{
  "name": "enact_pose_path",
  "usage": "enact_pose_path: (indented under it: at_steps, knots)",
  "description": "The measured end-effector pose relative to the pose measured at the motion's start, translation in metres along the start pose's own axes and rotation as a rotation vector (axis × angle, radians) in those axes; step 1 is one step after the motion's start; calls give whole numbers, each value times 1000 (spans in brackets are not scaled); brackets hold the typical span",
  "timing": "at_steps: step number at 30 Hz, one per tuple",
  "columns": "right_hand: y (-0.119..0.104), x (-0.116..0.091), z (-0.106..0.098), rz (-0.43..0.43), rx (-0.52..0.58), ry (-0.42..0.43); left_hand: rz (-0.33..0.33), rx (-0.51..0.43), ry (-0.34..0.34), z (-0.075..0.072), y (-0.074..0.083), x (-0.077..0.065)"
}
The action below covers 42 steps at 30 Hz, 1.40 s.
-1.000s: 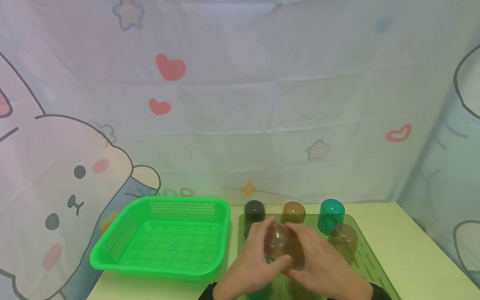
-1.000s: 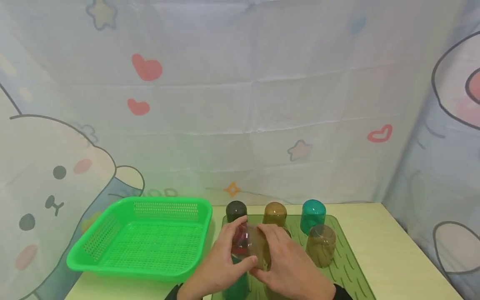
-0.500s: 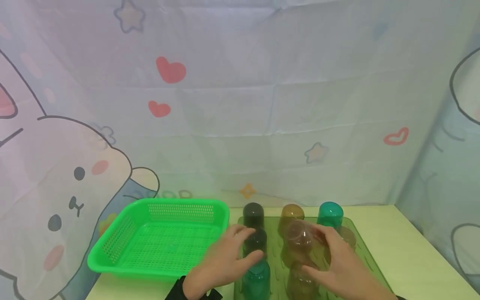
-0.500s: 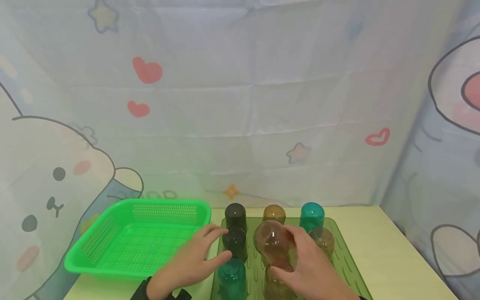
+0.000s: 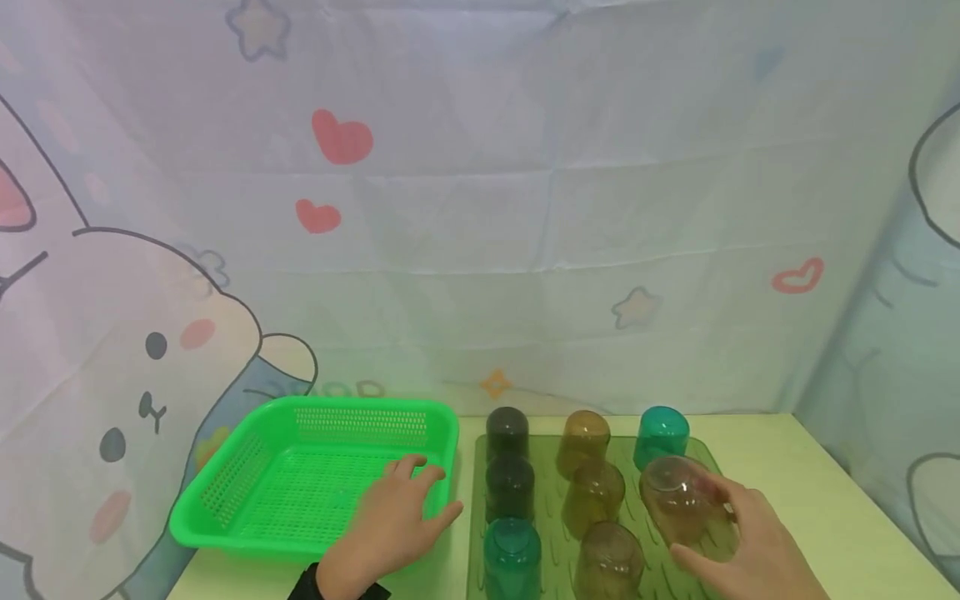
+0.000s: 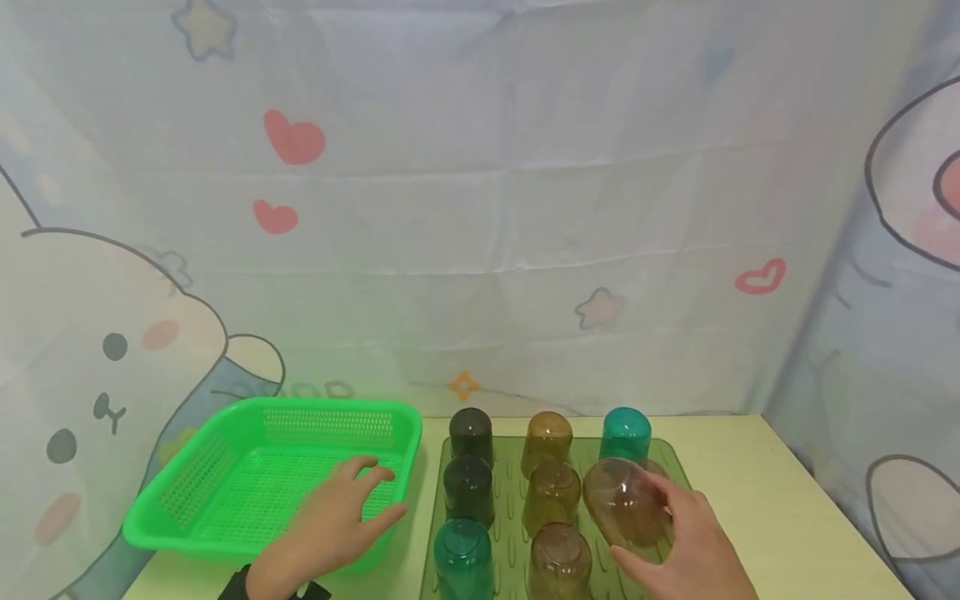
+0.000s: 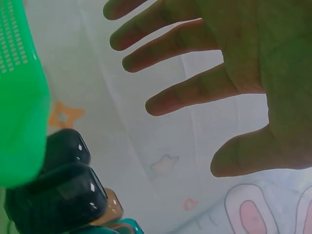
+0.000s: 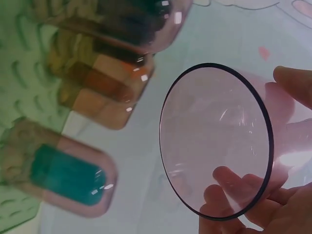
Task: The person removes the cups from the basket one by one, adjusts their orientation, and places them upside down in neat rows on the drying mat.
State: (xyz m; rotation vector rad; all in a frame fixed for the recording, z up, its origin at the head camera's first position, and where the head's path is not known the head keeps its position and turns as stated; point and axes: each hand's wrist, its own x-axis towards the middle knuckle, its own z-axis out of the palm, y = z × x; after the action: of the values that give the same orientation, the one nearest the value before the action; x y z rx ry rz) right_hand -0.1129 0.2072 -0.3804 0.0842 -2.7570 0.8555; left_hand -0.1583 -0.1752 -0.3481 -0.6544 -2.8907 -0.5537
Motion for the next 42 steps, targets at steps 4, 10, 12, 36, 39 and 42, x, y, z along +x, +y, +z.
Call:
enact_pose_path:
  at_steps: [4, 10, 12, 36, 39, 42]
  knots:
    - [28, -4, -3, 89, 2, -46, -54, -6, 9, -2, -12, -7]
    - [61, -2, 3, 232, 63, -216, -97, -4, 14, -8, -24, -17]
    - [68, -2, 9, 212, 85, -226, -113, -8, 17, -8, -26, -20]
    - [100, -3, 51, 303, 116, -263, -96, -48, -63, 4, -21, -33]
    - [101, -2, 54, 316, 149, -262, -82, -54, -86, 4, -19, -33]
    - [100, -3, 53, 332, 214, -243, -77, -62, -120, 4, -17, -34]
